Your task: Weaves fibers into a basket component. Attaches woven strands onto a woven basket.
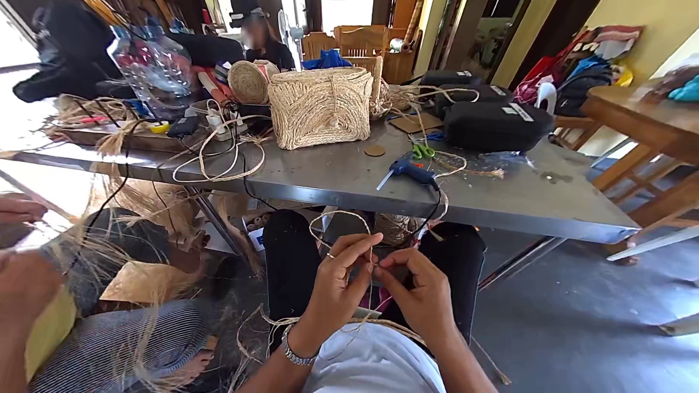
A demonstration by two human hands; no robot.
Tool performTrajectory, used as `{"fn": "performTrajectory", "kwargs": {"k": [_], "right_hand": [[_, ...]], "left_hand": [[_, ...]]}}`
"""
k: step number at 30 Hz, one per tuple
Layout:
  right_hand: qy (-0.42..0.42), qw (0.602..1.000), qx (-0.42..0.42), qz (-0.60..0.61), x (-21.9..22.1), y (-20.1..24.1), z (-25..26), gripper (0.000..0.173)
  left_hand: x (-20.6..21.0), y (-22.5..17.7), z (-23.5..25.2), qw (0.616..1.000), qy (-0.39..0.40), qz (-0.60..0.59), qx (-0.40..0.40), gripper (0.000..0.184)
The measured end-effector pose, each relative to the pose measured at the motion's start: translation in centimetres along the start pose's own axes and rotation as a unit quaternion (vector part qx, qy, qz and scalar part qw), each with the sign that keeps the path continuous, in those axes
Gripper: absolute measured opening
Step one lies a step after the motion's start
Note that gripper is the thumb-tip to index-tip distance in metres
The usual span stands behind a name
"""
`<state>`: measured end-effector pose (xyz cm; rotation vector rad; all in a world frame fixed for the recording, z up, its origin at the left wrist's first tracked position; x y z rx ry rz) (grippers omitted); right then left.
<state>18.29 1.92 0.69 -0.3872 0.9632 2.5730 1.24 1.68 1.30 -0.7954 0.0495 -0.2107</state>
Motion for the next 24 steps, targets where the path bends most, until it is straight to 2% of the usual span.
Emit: {"fn": "performTrajectory", "kwargs": {"k": [4, 12, 19, 24], "right_hand": [[-0.011, 0.997, -0.018, -0.077, -0.20, 0.10, -0.01, 0.011], [-0.024, 0.994, -0.015, -0.108, 0.21, 0.11, -0.26, 0.010], [-0.024, 0.993, -0.011, -0.111, 0.02, 0.28, -0.32, 0.010], [-0.033, 0.993, -0.010, -0.111, -0.03, 0.53, -0.30, 0.008]], "left_hand": [[0.07, 0.13, -0.02, 1.000, -0.002, 0.015, 0.006, 0.043], [0.01, 0.59, -0.05, 0.998, -0.015, 0.062, 0.026, 0.046], [-0.23, 0.80, -0.04, 0.995, -0.005, 0.079, 0.052, 0.020], [-0.45, 0.81, -0.08, 0.994, -0.013, 0.103, 0.047, 0.022]]}}
Point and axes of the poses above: each hand's wrist, its own z-axis towards the middle knuckle, its own x-axis out of the palm, y = z × x, the point moved 2 cm from there along z, towards the middle knuckle, and after that the axes turned 10 degrees about -z, right-handed, at the moved point
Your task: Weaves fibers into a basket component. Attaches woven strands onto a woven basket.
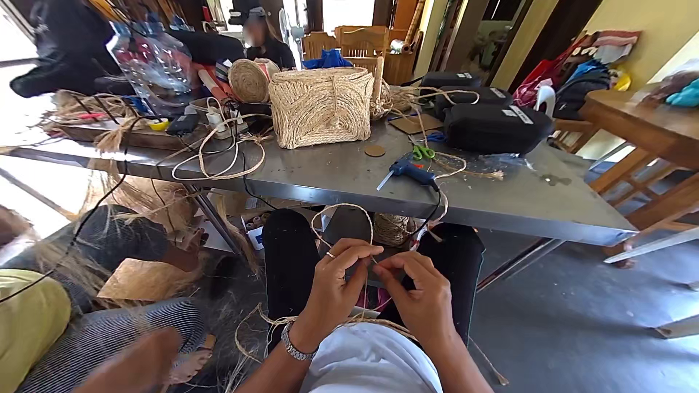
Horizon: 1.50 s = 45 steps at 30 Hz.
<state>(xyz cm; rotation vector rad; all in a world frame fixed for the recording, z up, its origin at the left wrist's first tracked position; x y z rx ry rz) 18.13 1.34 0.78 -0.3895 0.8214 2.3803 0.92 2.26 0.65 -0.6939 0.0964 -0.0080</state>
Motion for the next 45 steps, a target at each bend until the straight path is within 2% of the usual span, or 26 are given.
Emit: {"fn": "performTrajectory", "kwargs": {"k": [7, 12, 18, 22, 28, 32, 35, 38, 45], "right_hand": [[-0.003, 1.000, 0.000, -0.007, -0.1, 0.2, 0.1, 0.009], [-0.007, 1.000, -0.003, -0.010, -0.1, 0.5, 0.1, 0.010], [-0.012, 1.000, -0.006, -0.010, 0.0, 0.6, 0.0, 0.010], [-0.019, 1.000, 0.003, -0.008, -0.1, 0.6, 0.1, 0.010], [-0.047, 0.999, -0.009, -0.007, 0.0, 0.8, 0.1, 0.009], [-0.051, 0.999, -0.014, -0.012, 0.1, 0.7, -0.1, 0.008], [-0.050, 0.999, -0.012, -0.017, 0.2, 0.4, -0.2, 0.008], [-0.036, 0.999, 0.000, -0.017, 0.4, 0.1, -0.4, 0.008], [0.024, 0.997, 0.071, 0.035, 1.6, -1.5, -0.6, 0.012]], "left_hand": [[0.3, 0.1, -0.1, 1.000, -0.006, -0.004, -0.001, 0.026], [0.3, -0.2, -0.3, 0.996, -0.021, -0.086, -0.032, 0.025], [-0.2, -0.2, -0.3, 0.986, 0.001, -0.158, -0.062, 0.026], [-0.3, 0.3, -0.3, 0.956, 0.002, -0.268, -0.118, 0.029], [0.4, 0.9, -0.5, 0.893, -0.034, -0.392, -0.219, 0.029], [0.7, 1.5, -0.7, 0.874, -0.036, -0.423, -0.235, 0.014], [0.5, 1.8, -0.7, 0.866, -0.025, -0.442, -0.232, 0.013], [0.4, 2.3, -0.9, 0.869, -0.021, -0.435, -0.234, 0.012], [-0.1, 4.8, -1.2, 0.926, -0.017, -0.302, -0.225, 0.011]]}}
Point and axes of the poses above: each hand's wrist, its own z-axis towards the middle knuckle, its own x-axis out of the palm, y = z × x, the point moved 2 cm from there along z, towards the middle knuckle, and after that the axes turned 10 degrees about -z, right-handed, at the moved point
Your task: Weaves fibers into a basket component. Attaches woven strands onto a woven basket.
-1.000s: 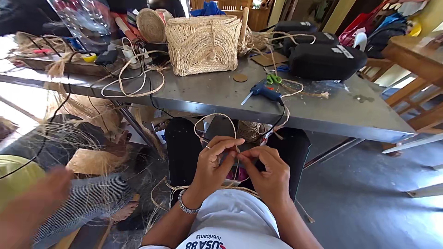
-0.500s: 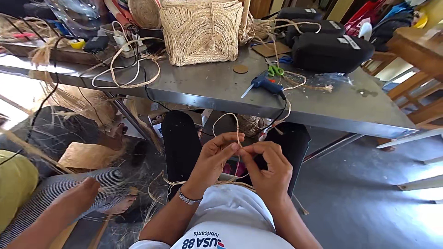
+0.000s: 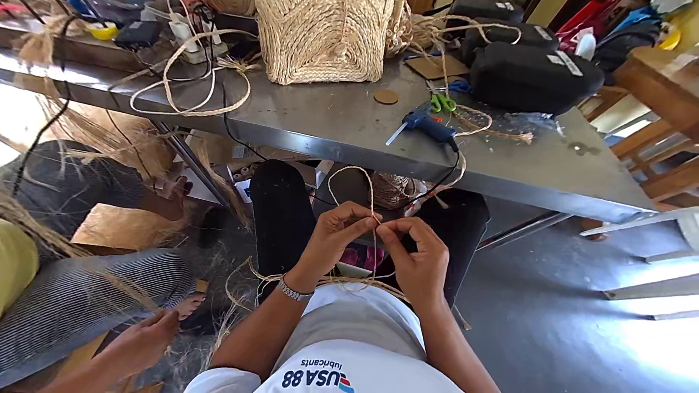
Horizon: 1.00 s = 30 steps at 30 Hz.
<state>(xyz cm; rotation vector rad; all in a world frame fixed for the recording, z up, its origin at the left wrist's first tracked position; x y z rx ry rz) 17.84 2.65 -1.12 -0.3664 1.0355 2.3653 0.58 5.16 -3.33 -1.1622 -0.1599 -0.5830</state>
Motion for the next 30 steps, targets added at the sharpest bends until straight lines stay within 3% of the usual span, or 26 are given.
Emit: {"fn": "performTrajectory", "kwargs": {"k": [4, 10, 15, 21, 27, 30], "right_hand": [[0.067, 0.989, 0.102, 0.089, 2.4, -3.2, -0.1, 0.015], [0.141, 0.925, 0.266, 0.231, 5.1, -8.1, 1.4, 0.020], [0.197, 0.920, 0.283, 0.188, 6.2, -11.1, 3.5, 0.026], [0.229, 0.913, 0.290, 0.174, 8.3, -11.7, -0.5, 0.029], [0.213, 0.887, 0.325, 0.249, 7.8, -11.9, -1.6, 0.029], [0.215, 0.873, 0.339, 0.277, 8.1, -12.1, -1.5, 0.030]], "left_hand": [[-1.4, 2.5, 0.6, 0.998, -0.038, 0.013, -0.038, 0.012], [-3.0, 6.0, 4.0, 0.992, -0.038, 0.047, -0.112, 0.015], [-4.1, 7.4, 6.5, 0.986, -0.018, 0.098, -0.130, 0.015], [-5.3, 10.0, 2.8, 0.975, -0.077, 0.132, -0.164, 0.019], [-5.7, 9.6, 2.6, 0.956, -0.088, 0.271, -0.072, 0.016], [-5.2, 9.4, 2.9, 0.975, -0.061, 0.204, -0.063, 0.013]]}}
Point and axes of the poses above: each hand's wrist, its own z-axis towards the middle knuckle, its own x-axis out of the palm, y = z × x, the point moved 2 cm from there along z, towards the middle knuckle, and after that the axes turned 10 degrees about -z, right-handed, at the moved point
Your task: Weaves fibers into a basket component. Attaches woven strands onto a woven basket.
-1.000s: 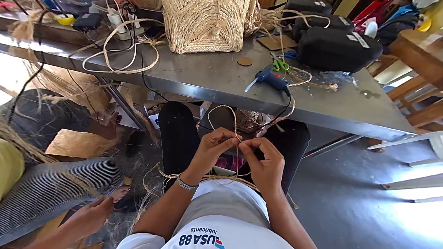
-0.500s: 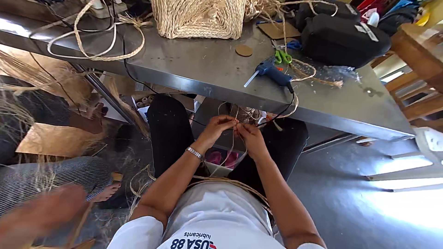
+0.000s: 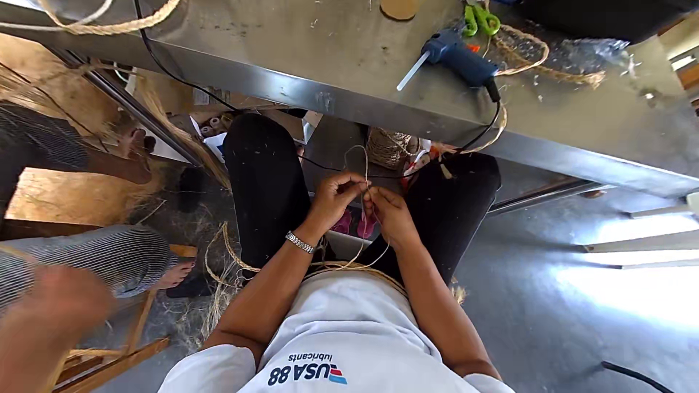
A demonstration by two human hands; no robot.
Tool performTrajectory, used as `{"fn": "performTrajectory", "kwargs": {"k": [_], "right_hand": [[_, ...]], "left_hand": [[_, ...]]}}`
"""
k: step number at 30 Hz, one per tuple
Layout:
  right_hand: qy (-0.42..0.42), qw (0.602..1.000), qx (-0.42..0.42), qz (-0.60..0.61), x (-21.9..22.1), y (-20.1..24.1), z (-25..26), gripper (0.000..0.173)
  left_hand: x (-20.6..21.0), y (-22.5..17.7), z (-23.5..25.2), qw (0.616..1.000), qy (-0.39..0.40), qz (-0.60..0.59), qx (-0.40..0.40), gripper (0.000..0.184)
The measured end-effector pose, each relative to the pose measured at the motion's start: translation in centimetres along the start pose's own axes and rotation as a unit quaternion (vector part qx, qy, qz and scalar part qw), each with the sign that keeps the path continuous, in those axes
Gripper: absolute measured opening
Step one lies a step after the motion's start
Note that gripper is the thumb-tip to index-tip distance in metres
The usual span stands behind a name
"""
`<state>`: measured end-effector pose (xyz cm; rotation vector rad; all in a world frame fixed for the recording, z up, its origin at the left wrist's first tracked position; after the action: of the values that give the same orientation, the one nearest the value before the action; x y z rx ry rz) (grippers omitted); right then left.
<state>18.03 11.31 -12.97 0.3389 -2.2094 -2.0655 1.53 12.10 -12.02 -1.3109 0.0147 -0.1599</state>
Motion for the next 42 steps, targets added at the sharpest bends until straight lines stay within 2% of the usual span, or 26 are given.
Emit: {"fn": "performTrajectory", "kwargs": {"k": [3, 10, 12, 15, 17, 20, 23, 26, 29, 31, 37, 42], "right_hand": [[0.008, 1.000, 0.004, 0.011, 0.2, -0.1, 0.1, 0.030], [0.002, 1.000, 0.007, -0.009, 0.5, 0.0, -0.2, 0.031], [-0.011, 0.997, -0.017, -0.071, 0.5, 0.4, -0.3, 0.033], [-0.089, 0.971, -0.081, -0.207, 0.6, 0.5, -0.4, 0.030], [-0.118, 0.962, -0.101, -0.222, 0.6, 0.5, -0.4, 0.028], [-0.069, 0.985, -0.066, -0.141, 0.4, 1.0, -0.6, 0.035], [-0.059, 0.993, -0.045, -0.089, 0.3, 0.6, -0.4, 0.031], [-0.088, 0.984, -0.075, -0.135, 0.2, 0.4, -0.3, 0.027], [-0.144, 0.953, -0.123, -0.237, 0.2, 0.1, -0.3, 0.019], [-0.167, 0.940, -0.138, -0.263, 0.2, 0.2, -0.4, 0.016], [-0.186, 0.937, -0.148, -0.255, 0.2, 0.5, -0.6, 0.014], [-0.180, 0.944, -0.144, -0.236, 0.2, 0.6, -0.6, 0.013]], "left_hand": [[0.3, -0.2, -0.1, 0.997, 0.010, -0.074, -0.033, 0.014], [0.5, -0.4, -0.4, 0.990, -0.005, -0.118, -0.071, 0.016], [0.5, -0.2, -0.4, 0.989, -0.022, -0.129, -0.066, 0.014], [0.2, 0.1, -0.4, 0.983, -0.050, -0.158, -0.083, 0.012], [0.2, 0.1, -0.4, 0.980, -0.050, -0.166, -0.098, 0.012], [0.4, 0.3, -0.5, 0.980, -0.031, -0.156, -0.116, 0.012], [0.4, 0.5, -0.5, 0.983, -0.024, -0.140, -0.116, 0.012], [0.4, 0.2, -0.5, 0.988, -0.025, -0.110, -0.109, 0.013], [0.5, 0.1, -0.6, 0.989, -0.024, -0.103, -0.106, 0.016], [0.5, 0.3, -0.5, 0.991, -0.020, -0.095, -0.097, 0.020], [0.3, 0.5, -0.5, 0.996, -0.036, 0.050, -0.060, 0.018], [0.6, 0.5, -0.6, 0.996, -0.039, 0.052, -0.062, 0.014]]}}
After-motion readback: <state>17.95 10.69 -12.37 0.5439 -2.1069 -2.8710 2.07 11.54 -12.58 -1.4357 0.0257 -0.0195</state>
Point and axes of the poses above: each hand's wrist, its own z-axis towards the middle knuckle, its own x-axis out of the palm, y = z × x, the point moved 2 cm from there along z, towards the middle knuckle, and after that the axes turned 10 degrees about -z, right-handed, at the moved point
